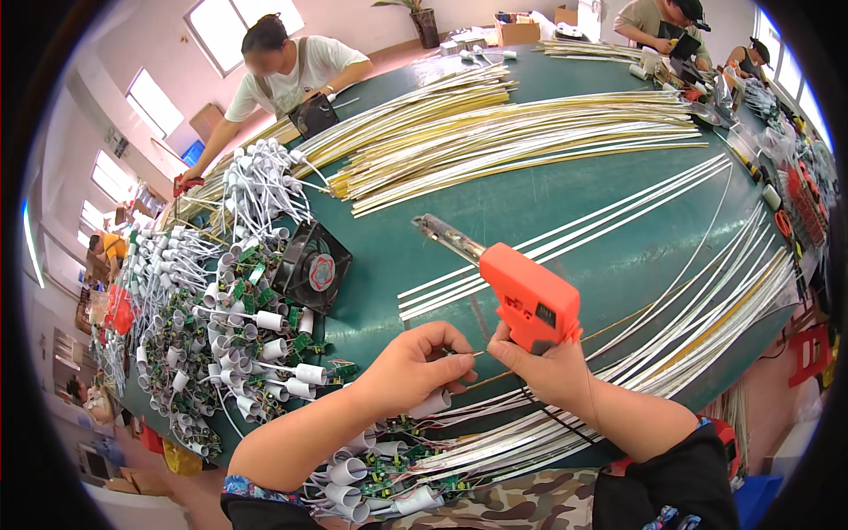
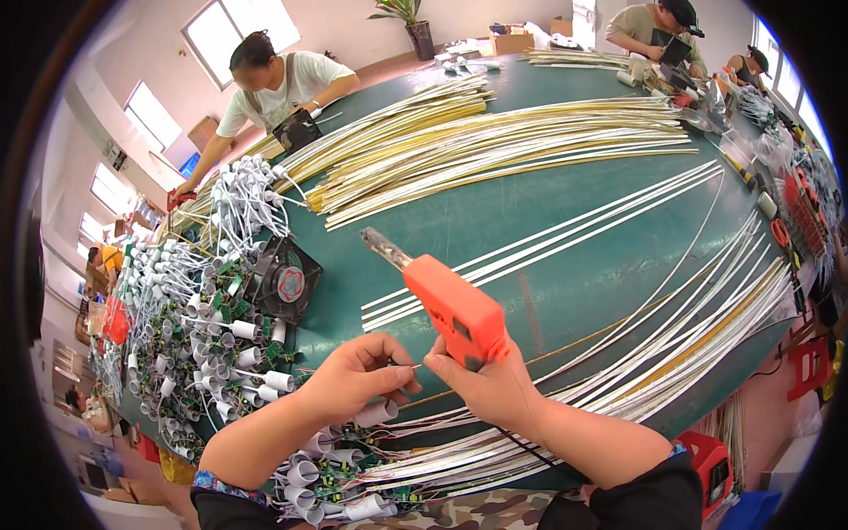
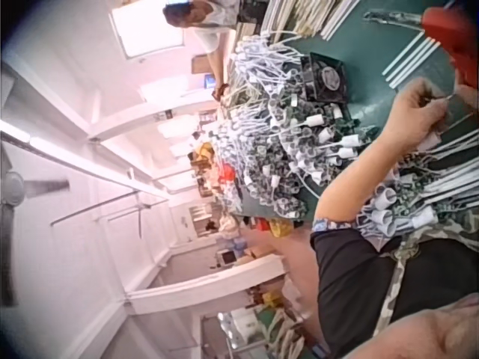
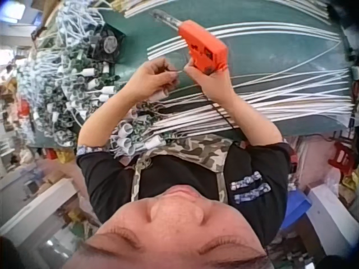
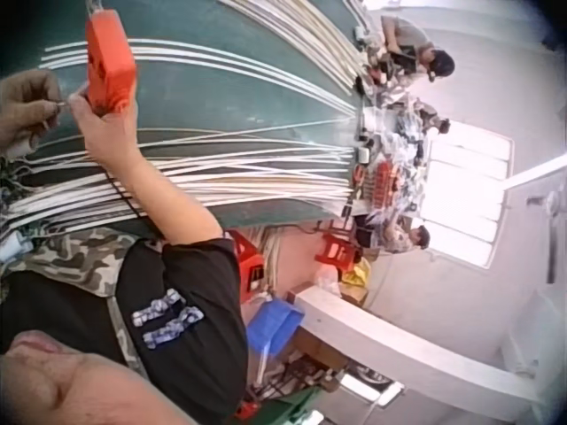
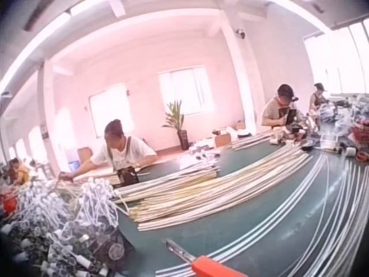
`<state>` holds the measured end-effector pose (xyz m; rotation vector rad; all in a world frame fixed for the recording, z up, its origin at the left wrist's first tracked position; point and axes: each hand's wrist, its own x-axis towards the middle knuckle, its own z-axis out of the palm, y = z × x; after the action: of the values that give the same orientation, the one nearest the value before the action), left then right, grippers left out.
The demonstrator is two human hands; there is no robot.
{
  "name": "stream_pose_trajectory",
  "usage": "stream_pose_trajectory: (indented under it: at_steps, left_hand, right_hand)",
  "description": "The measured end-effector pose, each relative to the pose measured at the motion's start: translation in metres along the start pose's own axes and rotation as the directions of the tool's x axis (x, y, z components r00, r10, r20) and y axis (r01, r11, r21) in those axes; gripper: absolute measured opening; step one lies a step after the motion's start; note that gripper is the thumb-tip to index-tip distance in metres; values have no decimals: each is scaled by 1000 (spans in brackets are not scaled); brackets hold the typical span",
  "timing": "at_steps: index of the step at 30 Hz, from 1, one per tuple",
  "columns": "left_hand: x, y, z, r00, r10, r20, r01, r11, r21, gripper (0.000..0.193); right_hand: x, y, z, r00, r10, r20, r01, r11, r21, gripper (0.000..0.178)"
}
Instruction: The person solders wires from circuit board modules onto LED strips on a workbench using a handheld soldering tool.
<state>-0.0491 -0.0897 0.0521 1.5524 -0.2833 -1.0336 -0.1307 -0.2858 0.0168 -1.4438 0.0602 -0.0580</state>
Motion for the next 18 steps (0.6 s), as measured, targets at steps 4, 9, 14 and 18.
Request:
stream_pose_trajectory:
  at_steps: [4,9,14,18]
  left_hand:
    - [3,-6,-3,999,-2,32,7,987,-158,13]
    - [2,-11,-9,985,27,168,31,943,-333,12]
    - [5,-12,-12,967,-85,240,162,932,-324,16]
    - [7,-12,-4,988,-89,122,117,963,-243,16]
  right_hand:
    - [-5,-2,4,993,-90,-79,86,995,-53,19]
    - [-7,-7,5,993,-107,-50,103,992,-75,15]
    - [-5,6,-1,966,-257,17,255,946,-201,51]
    - [0,3,2,803,-595,30,571,754,-325,41]
